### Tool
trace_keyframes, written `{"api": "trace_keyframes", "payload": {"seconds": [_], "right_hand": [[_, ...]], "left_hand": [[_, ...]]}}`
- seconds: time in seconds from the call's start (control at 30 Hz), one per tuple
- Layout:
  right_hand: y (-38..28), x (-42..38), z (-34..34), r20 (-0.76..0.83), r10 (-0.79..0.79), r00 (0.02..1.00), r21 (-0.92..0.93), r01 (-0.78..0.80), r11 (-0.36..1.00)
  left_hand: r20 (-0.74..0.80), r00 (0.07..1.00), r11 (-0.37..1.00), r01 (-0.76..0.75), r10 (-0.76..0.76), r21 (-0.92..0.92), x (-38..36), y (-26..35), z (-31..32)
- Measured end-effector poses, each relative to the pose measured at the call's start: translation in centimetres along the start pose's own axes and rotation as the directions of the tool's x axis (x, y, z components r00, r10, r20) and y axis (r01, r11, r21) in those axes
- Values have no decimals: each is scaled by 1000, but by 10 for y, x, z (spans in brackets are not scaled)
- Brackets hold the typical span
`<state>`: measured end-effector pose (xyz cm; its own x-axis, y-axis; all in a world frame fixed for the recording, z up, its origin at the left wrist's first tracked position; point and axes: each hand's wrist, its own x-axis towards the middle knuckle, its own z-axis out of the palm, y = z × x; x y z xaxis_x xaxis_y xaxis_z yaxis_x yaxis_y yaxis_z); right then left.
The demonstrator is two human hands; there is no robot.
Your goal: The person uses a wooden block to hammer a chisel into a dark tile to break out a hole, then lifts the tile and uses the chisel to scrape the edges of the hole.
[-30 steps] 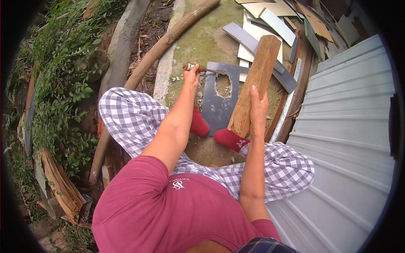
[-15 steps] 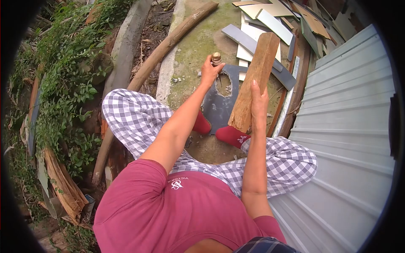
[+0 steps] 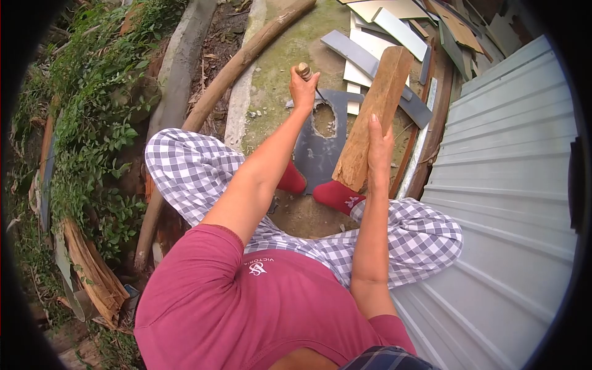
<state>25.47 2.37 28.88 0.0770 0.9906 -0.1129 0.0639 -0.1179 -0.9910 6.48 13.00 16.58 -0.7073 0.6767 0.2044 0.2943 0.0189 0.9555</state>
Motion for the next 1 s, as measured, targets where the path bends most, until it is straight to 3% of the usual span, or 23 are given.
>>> {"api": "trace_keyframes", "payload": {"seconds": [0.17,0.37,0.47,0.53,0.57,0.6,0.67,0.8,0.87,1.0], "right_hand": [[1,1,2,-8,19,1000,-16,-19,1000],[9,5,3,8,47,999,-8,-47,999],[9,5,5,0,56,998,0,-56,998],[9,4,6,6,69,998,6,-69,998],[10,4,6,4,70,998,5,-70,998],[11,5,6,9,64,998,5,-64,998],[11,4,6,12,58,998,5,-58,998],[11,5,8,3,63,998,5,-63,998],[13,5,5,1,59,998,4,-59,998],[15,6,2,46,65,997,-24,-63,998]], "left_hand": [[-90,996,999,11,-7,35,-6,-7,6],[-228,965,991,133,-133,-17,-19,-10,13],[-165,984,997,71,-72,-14,-27,-27,16],[-45,994,995,-96,97,26,-32,-20,11],[56,992,992,-120,117,50,-33,-18,6],[57,992,992,-119,116,50,-30,-19,3],[225,951,968,-238,214,83,-23,-18,-1],[211,967,959,-188,143,214,-12,-8,3],[158,941,868,-337,299,364,-11,-4,5],[133,945,902,-325,298,284,-6,-5,12]]}}
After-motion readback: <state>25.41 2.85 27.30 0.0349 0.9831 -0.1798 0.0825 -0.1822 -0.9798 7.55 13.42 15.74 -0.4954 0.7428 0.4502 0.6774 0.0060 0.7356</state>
